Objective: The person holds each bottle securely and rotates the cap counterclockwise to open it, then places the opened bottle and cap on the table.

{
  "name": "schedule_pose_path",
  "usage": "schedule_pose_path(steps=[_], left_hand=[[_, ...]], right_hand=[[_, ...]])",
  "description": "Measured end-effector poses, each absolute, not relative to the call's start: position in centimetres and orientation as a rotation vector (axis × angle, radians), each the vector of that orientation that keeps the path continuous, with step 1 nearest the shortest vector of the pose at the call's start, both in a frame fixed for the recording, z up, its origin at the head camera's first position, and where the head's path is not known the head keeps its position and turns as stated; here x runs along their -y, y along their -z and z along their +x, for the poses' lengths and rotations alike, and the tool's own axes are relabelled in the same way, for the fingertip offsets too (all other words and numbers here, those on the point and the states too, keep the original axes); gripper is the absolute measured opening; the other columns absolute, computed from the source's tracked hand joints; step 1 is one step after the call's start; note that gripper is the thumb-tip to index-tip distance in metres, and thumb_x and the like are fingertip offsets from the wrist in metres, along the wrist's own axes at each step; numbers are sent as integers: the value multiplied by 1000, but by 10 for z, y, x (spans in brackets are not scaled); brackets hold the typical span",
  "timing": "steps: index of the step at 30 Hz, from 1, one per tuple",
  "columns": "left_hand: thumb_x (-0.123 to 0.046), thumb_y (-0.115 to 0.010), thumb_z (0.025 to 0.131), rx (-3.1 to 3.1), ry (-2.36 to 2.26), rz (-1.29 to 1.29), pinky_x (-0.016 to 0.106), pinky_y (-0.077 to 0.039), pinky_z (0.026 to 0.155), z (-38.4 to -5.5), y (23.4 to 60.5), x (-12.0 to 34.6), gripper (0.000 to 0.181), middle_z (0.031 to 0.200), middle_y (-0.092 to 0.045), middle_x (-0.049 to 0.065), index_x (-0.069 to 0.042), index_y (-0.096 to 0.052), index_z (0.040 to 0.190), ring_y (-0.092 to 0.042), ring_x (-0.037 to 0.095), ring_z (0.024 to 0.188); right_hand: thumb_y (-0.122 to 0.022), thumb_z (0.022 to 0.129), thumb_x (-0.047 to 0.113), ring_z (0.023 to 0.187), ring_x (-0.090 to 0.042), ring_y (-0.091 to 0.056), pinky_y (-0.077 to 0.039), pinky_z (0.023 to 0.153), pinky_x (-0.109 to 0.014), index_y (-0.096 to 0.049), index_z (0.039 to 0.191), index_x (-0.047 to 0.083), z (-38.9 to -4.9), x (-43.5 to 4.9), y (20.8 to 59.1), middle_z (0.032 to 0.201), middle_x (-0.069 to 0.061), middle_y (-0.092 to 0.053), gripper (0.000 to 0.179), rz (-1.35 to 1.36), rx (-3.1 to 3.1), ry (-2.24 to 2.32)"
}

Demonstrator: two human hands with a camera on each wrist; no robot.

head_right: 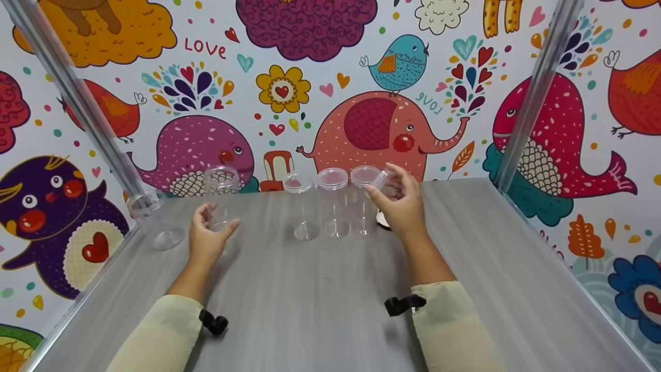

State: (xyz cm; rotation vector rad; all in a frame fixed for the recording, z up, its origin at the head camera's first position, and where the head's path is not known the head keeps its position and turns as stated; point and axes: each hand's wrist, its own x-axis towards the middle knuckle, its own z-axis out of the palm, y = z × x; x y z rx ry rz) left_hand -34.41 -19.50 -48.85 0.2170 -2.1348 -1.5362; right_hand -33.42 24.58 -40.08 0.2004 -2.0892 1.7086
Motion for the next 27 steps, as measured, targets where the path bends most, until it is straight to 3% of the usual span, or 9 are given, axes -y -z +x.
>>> schedule_pose_path(steps=[3, 8, 12, 18, 27], left_hand=[[-29, -91, 87, 2145, 1520, 274, 50, -31, 133, -349, 492, 213, 89, 163, -48, 18, -5, -41, 156, -41, 34, 154], [-28, -85, 92, 2210, 1535, 412, 50, -28, 135, -353, 495, 238, 91, 169, -40, 16, -7, -32, 163, -35, 33, 160], [-28, -81, 96, 2276, 1567, 479, 48, -25, 136, -355, 495, 252, 92, 175, -33, 12, -10, -25, 167, -30, 31, 164], [-25, -80, 97, 2299, 1604, 522, 48, -25, 136, -358, 498, 259, 92, 177, -30, 12, -8, -23, 168, -28, 31, 166], [-32, -77, 100, 2356, 1586, 543, 49, -23, 137, -361, 504, 263, 96, 178, -27, 12, -9, -18, 171, -25, 33, 167]], right_hand=[[-83, 95, 33, 128, -17, -64, -60, 93, -14, -49, 155, 26, -339, -259, 406, 148, -8, -54, 70, 152, 2082, -1752], [-81, 96, 33, 135, -22, -60, -59, 96, -15, -39, 160, 28, -350, -283, 417, 157, -8, -43, 76, 20, 2110, -1741], [-76, 99, 31, 139, -25, -53, -57, 109, -26, -31, 165, 28, -358, -301, 429, 163, -10, -37, 80, -135, 2190, -1713], [-71, 100, 37, 158, -35, -38, -42, 127, -52, -26, 171, 24, -369, -319, 448, 177, -13, -25, 85, -350, 2368, -1710], [-71, 101, 46, 165, -39, -26, -29, 133, -58, -17, 173, 17, -375, -345, 474, 180, -13, -19, 94, -577, 2599, -1693]])
